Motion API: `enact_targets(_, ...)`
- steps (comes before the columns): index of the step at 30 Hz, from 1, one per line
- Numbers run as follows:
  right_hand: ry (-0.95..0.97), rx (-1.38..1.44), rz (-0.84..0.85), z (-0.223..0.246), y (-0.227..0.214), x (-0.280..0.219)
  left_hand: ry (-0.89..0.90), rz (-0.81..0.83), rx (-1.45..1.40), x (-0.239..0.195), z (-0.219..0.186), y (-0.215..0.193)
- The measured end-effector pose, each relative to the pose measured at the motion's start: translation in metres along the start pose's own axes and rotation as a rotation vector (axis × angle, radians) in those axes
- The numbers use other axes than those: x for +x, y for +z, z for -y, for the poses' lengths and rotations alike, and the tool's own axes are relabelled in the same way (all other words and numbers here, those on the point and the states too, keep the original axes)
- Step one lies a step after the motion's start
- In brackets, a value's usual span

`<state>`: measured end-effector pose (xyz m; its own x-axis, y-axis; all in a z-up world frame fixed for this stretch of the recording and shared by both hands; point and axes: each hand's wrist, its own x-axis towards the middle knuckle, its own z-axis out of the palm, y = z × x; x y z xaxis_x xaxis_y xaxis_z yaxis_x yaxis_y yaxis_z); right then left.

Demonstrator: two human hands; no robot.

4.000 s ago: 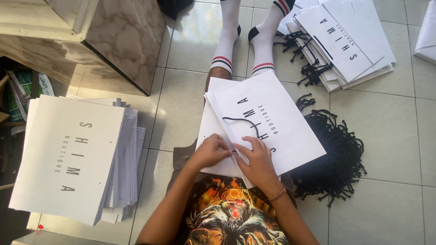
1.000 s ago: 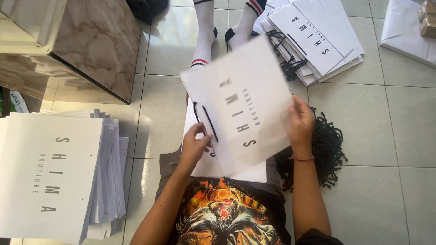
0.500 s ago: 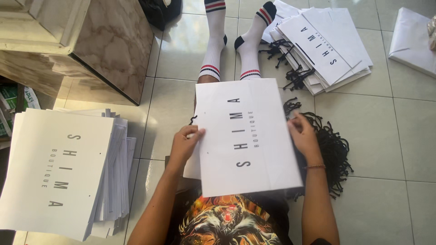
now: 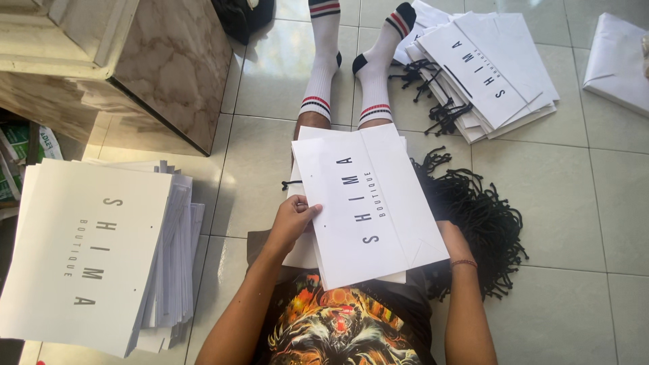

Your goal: The person sits on the floor and threads black drawstrings through holes in white paper shopping bags labeled 'SHIMA BOUTIQUE'. They pull the strings through, tie knots, and place the finished bags into a stack.

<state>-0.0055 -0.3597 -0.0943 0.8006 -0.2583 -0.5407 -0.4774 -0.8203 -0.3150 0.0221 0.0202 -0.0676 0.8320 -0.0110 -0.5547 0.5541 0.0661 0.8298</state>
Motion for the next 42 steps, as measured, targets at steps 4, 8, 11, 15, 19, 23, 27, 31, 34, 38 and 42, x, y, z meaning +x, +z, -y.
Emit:
enact_targets(4,-0.109,0.25,-0.126,-0.039,-0.007,0.028,0.005,0.003,-0.015,-0.007,-0.005,0.005)
enact_targets(8,-0.193,0.494,-0.438,0.011,-0.057,-0.029,-0.006,0.037,0.045,-0.008,0.009,0.02)
enact_targets(11,-0.347,0.637,-0.495,0.055,-0.077,-0.062,-0.031,0.075,0.061,-0.017,0.019,0.036)
enact_targets(15,-0.54,0.779,-0.325,0.083,-0.07,-0.068,-0.025,0.143,0.175,-0.043,0.001,0.052)
enact_targets(19,-0.532,0.73,-0.185,0.109,-0.04,-0.075,-0.035,0.162,0.399,-0.055,-0.004,0.037)
enact_targets(23,-0.648,0.629,0.014,0.139,-0.034,-0.098,0.124,0.012,0.816,-0.073,-0.034,0.03)
enact_targets(27,-0.837,0.529,0.003,0.158,-0.025,-0.107,0.404,0.181,0.595,-0.099,-0.083,0.038)
enact_targets(31,-0.828,0.537,-0.043,0.157,-0.022,-0.102,0.294,0.38,0.296,-0.101,-0.083,0.053)
enact_targets(34,-0.742,0.581,-0.015,0.15,-0.026,-0.102,0.335,0.301,0.216,-0.073,-0.044,0.049)
enact_targets(38,-0.752,0.529,-0.141,0.146,-0.024,-0.096,0.267,0.125,0.068,-0.06,-0.036,0.041)
enact_targets(42,-0.832,0.083,-0.396,0.134,-0.003,-0.079,0.188,-0.045,0.287,-0.065,-0.045,0.034)
